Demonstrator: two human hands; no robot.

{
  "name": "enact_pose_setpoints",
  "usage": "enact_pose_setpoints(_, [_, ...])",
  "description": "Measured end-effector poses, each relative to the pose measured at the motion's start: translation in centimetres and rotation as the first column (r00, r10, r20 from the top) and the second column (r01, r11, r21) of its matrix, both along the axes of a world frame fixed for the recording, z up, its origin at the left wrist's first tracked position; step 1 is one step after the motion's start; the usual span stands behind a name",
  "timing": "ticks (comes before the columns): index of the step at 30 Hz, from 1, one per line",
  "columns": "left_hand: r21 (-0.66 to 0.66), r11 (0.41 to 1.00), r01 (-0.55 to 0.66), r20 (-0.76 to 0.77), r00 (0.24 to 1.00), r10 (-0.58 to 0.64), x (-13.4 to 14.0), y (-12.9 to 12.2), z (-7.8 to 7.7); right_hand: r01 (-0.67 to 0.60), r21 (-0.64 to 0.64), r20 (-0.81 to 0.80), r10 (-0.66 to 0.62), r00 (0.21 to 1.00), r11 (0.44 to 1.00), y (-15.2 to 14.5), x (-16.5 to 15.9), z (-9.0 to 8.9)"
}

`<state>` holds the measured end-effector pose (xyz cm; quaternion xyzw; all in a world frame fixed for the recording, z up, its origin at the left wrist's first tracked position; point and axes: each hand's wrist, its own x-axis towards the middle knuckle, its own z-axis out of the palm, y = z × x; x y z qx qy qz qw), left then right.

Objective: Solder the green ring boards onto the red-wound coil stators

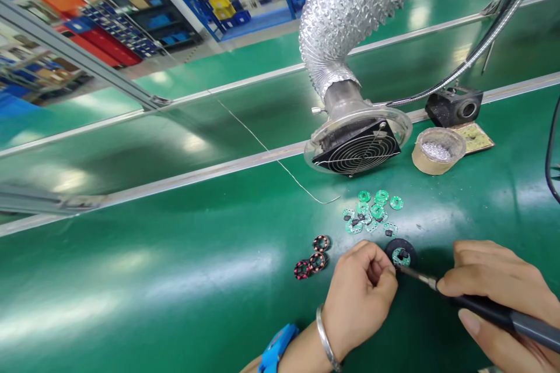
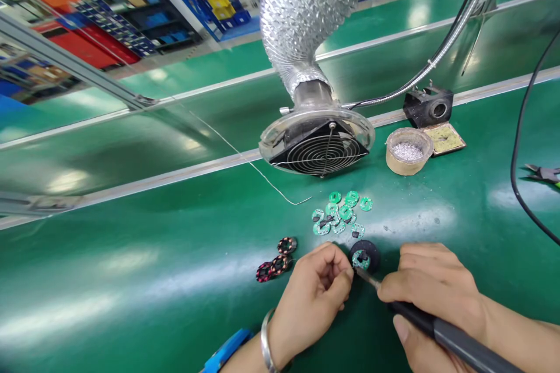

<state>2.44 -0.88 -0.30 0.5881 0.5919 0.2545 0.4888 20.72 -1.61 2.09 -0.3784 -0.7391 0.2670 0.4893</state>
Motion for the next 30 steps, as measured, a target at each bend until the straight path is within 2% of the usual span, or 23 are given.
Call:
enact_pose_setpoints(5, [-0.003,1.0,0.0,0.003,1.0,0.0,0.0,-0.1,0.0,-0.117,-0.011,0.144,0.117,0.983,0.993,0.6,1.2,1.4])
enact_pose_setpoints(8, [-0.007,1.0,-0.006,0.013,1.0,0.006,0.0,-0.1,-0.1,-0.078,0.007,0.142,0.076,0.987,0.997,0.5,1.9,1.7])
enact_pose_setpoints(14, [-0.021,1.0,0.009,0.032,0.999,-0.009,-0.1,-0.1,0.0,-0.091,0.079,0.068,0.086,0.994,0.993,0.9,2.2,0.4])
enact_pose_setpoints(17, [0.002,1.0,0.03,-0.036,0.999,-0.03,0.0,-0.1,0.0,-0.048,0.148,0.022,0.045,0.999,0.988,1.6,1.8,-0.5])
enact_pose_setpoints(21, [0.136,0.982,0.135,-0.184,0.977,-0.109,0.1,0.4,-0.2,-0.005,0.151,0.036,-0.001,0.999,0.989,2.1,1.2,-1.6])
enact_pose_setpoints(25, [0.217,0.932,0.289,-0.137,0.955,-0.264,-0.4,2.1,0.0,-0.066,0.135,0.123,0.049,0.991,0.989,2.5,0.4,-2.3])
enact_pose_setpoints(30, [0.178,0.875,0.45,-0.077,0.893,-0.443,-1.0,4.0,0.5,-0.108,0.136,0.215,0.077,0.974,0.985,2.7,-0.2,-3.0])
